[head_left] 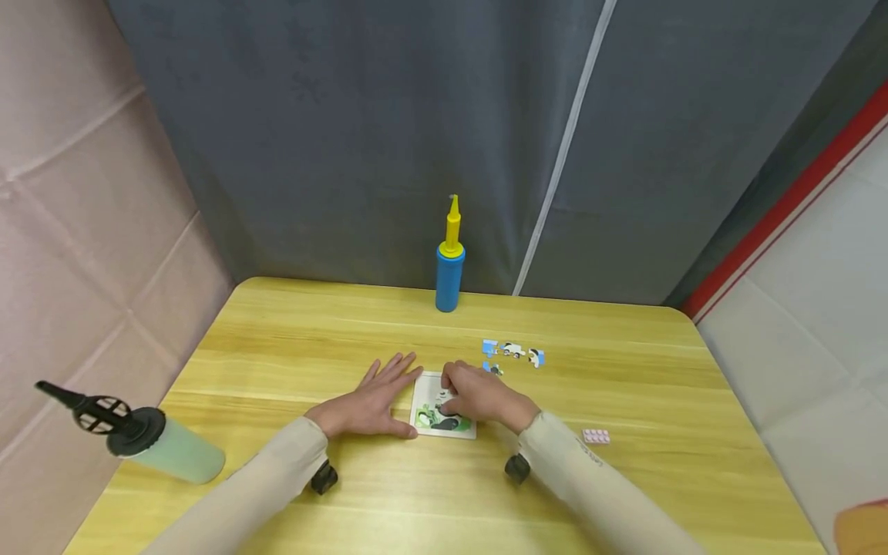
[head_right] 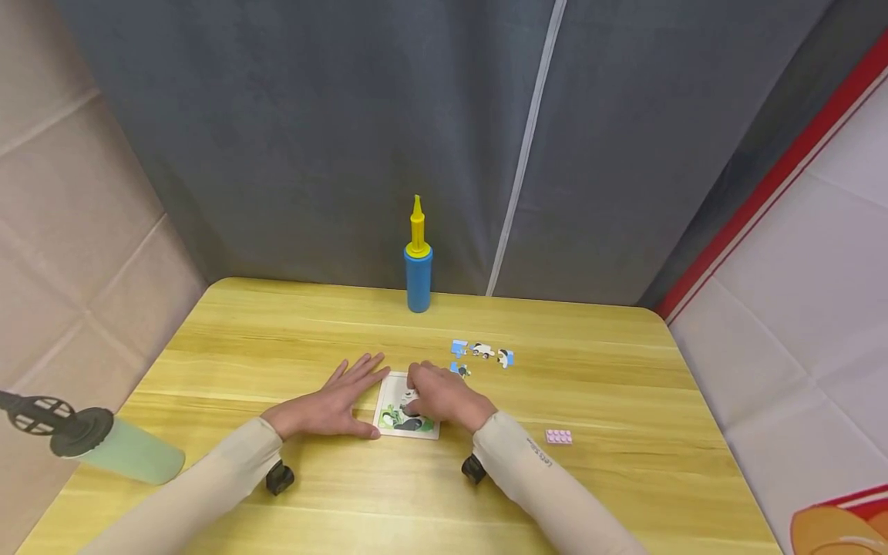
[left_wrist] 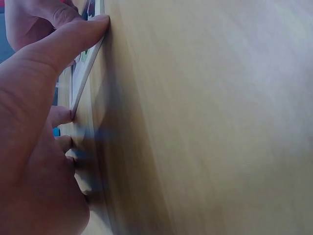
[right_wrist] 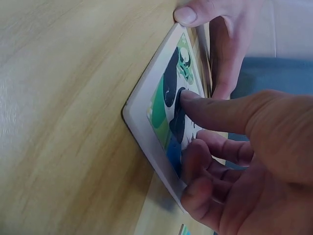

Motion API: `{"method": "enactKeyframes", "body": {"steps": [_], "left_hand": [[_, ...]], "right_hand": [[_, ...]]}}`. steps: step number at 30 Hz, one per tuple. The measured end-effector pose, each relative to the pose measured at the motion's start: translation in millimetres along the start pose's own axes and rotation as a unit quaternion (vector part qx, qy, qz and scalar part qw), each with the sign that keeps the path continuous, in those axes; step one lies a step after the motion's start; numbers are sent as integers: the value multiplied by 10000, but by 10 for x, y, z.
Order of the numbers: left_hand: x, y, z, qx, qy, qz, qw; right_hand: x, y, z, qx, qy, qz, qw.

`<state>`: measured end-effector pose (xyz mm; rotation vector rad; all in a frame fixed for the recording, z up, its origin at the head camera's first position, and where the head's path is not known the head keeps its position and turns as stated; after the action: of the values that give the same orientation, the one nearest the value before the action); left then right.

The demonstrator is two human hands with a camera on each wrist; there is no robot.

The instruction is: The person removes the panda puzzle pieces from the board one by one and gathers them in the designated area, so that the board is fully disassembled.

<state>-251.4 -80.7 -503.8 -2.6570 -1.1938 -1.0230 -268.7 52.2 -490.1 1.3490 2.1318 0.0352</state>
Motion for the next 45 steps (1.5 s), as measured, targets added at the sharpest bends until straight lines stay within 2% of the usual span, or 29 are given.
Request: {"method": "enactKeyframes", "body": {"steps": [5,10,17,25,32,38,45], "left_hand": [[-17,-3,7,-2,-17,-8,10000],[-32,-5,10,12,-17,-2,10000],[-39,1,15,8,-71,-25,10000],[-57,-6,24,8,-75,-45,10000],[-51,-10,22,62,-77,-50,9999],[-42,0,31,32,-64,-32,10000],[-24,5,24,24,-45,-6,10000]], "right_hand": [[-21,16,-12,56,75,-28,10000],[-25,46,-20,156,-75,-11,9998],[34,76,4,331,-746,-66,9966],[79,67,-5,415,-1522,-339,9869],[141,157,-256,779,-1729,-501,9806],[366,286,-523,1048,-1705,-210,9795],[642,432,-723,1150,-1557,29,9811]]}}
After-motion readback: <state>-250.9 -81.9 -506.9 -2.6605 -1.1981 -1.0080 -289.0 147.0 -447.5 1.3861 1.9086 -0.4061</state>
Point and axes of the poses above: each hand's wrist, its own y-axis away from the middle knuckle, its own z-axis out of the palm, x = y × z, the point moved 10 cm from there along -y, towards the middle knuckle, and after that the axes turned 3 degrees about -x, right-handed, at the moved point
